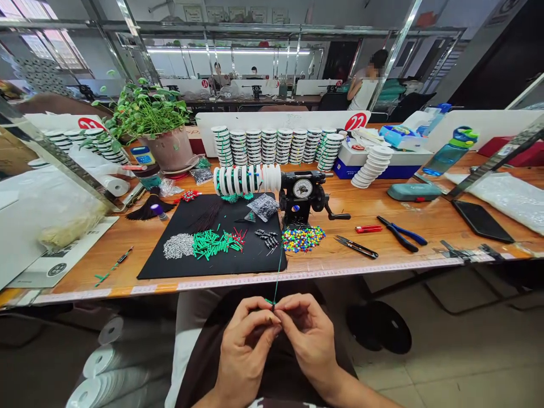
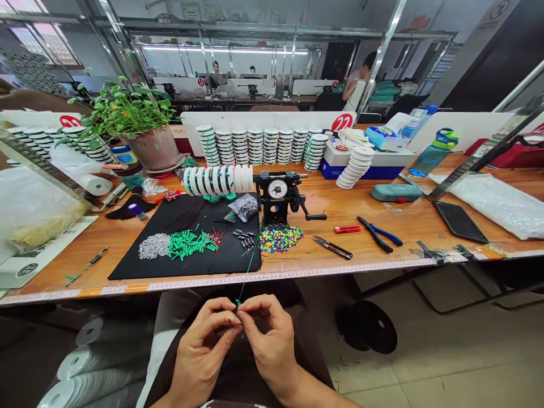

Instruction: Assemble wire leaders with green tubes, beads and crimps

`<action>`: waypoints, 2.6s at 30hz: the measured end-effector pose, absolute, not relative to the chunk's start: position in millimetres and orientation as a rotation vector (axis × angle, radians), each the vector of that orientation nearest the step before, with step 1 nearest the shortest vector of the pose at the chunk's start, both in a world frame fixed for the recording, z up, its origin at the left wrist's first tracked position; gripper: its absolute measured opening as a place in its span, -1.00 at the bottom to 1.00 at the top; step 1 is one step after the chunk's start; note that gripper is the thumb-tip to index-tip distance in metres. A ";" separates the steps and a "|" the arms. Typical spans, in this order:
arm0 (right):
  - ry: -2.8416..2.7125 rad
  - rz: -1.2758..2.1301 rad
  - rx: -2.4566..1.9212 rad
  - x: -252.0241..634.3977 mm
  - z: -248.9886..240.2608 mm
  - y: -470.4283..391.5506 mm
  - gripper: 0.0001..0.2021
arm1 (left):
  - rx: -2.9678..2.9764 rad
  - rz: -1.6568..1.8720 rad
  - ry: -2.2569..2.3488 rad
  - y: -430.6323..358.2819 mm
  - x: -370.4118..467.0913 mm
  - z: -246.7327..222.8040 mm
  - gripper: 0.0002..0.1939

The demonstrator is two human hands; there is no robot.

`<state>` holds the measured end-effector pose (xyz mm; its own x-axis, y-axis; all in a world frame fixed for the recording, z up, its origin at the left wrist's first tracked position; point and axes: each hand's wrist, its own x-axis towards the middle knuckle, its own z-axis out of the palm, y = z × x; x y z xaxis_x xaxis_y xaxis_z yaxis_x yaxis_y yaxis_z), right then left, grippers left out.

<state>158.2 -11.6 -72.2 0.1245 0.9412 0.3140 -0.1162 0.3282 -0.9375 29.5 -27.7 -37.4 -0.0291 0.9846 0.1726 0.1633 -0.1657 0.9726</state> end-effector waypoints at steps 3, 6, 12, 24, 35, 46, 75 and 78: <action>-1.142 0.931 -0.885 158.0 -72.7 -14.3 -0.94 | 1.460 1.306 1.273 -30.4 30.0 -39.3 -0.92; -1.115 0.894 -0.879 156.6 -72.0 -16.9 -0.92 | 1.490 1.316 1.270 -32.2 29.9 -40.3 -0.89; -1.184 0.868 -0.838 157.3 -70.6 -22.3 -0.89 | 1.588 1.320 1.289 -36.0 26.7 -42.8 -0.84; -1.112 0.922 -0.804 156.8 -69.8 -25.2 -0.81 | 1.621 1.375 1.240 -37.4 26.0 -45.0 -0.82; -1.098 0.907 -0.816 158.0 -73.9 -25.0 -0.79 | 1.612 1.396 1.203 -35.5 28.5 -40.5 -0.82; -1.184 0.855 -0.857 161.9 -76.1 -23.8 -0.82 | 1.651 1.387 1.201 -37.4 26.4 -51.9 -0.80; -1.066 0.937 -0.860 158.5 -71.4 -21.1 -0.89 | 1.575 1.396 1.225 -30.5 29.3 -43.6 -0.87; -1.076 0.918 -0.861 158.2 -70.8 -20.5 -0.88 | 1.571 1.398 1.222 -30.9 29.2 -44.0 -0.87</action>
<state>158.2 -20.5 -70.8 0.2084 0.9191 0.3343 -0.1858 0.3728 -0.9091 29.2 -30.9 -44.0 -0.0248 0.9452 0.3256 0.1959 -0.3148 0.9287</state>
